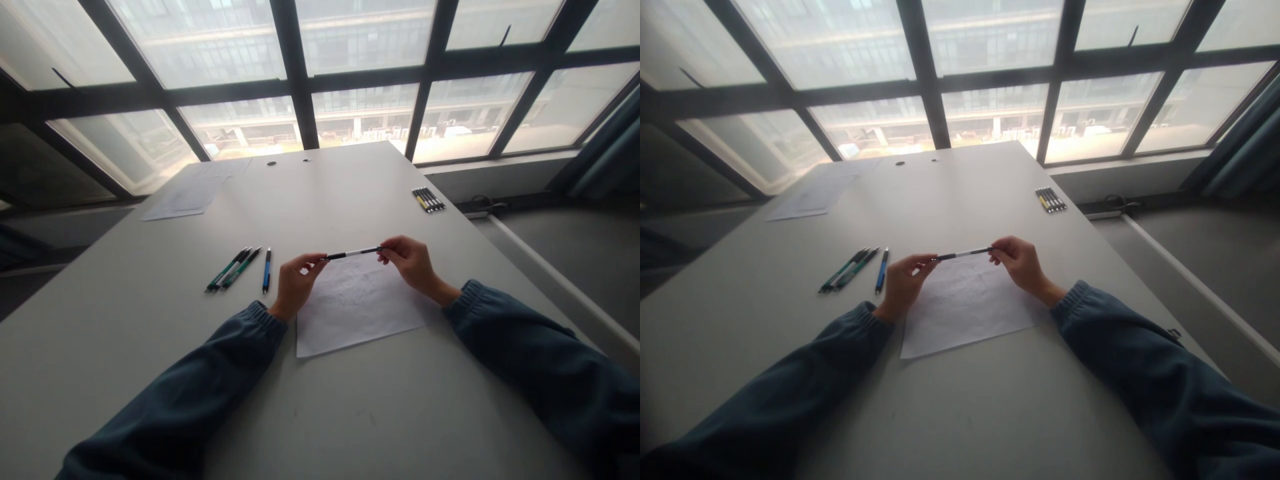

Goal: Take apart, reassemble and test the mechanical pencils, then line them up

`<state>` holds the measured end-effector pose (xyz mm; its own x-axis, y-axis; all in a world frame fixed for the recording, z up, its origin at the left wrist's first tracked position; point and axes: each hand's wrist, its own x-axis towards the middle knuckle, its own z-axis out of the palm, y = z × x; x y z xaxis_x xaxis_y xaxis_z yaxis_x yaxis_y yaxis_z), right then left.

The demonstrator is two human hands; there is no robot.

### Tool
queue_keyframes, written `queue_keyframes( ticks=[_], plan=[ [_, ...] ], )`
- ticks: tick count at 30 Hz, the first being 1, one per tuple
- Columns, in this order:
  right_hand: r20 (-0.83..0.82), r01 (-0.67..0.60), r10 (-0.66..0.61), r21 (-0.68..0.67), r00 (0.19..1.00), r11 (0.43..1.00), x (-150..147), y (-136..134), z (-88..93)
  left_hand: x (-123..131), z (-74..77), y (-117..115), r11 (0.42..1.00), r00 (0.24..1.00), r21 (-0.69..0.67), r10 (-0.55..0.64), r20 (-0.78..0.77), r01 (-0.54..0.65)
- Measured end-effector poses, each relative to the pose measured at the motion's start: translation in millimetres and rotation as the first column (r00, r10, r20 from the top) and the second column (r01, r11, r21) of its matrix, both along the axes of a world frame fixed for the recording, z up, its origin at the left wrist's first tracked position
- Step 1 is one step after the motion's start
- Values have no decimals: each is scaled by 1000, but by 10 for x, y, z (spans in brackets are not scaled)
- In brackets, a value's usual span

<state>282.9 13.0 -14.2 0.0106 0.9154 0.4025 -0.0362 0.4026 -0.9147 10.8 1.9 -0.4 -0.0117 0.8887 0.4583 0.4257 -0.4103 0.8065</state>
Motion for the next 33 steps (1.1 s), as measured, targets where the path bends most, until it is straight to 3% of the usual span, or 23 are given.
queue_keyframes(
  ticks=[14,23,33],
  plan=[
    [16,10,-10,28,1000,1000,-2,10,-18,-8,-18,31,999,999,53,6,-44,-3],
    [13,17,-17,32,1000,999,4,19,-39,-42,4,14,975,978,210,-22,-207,66],
    [33,24,-25,29,999,999,10,22,-52,-41,9,18,976,979,208,-18,-203,61]
  ],
)
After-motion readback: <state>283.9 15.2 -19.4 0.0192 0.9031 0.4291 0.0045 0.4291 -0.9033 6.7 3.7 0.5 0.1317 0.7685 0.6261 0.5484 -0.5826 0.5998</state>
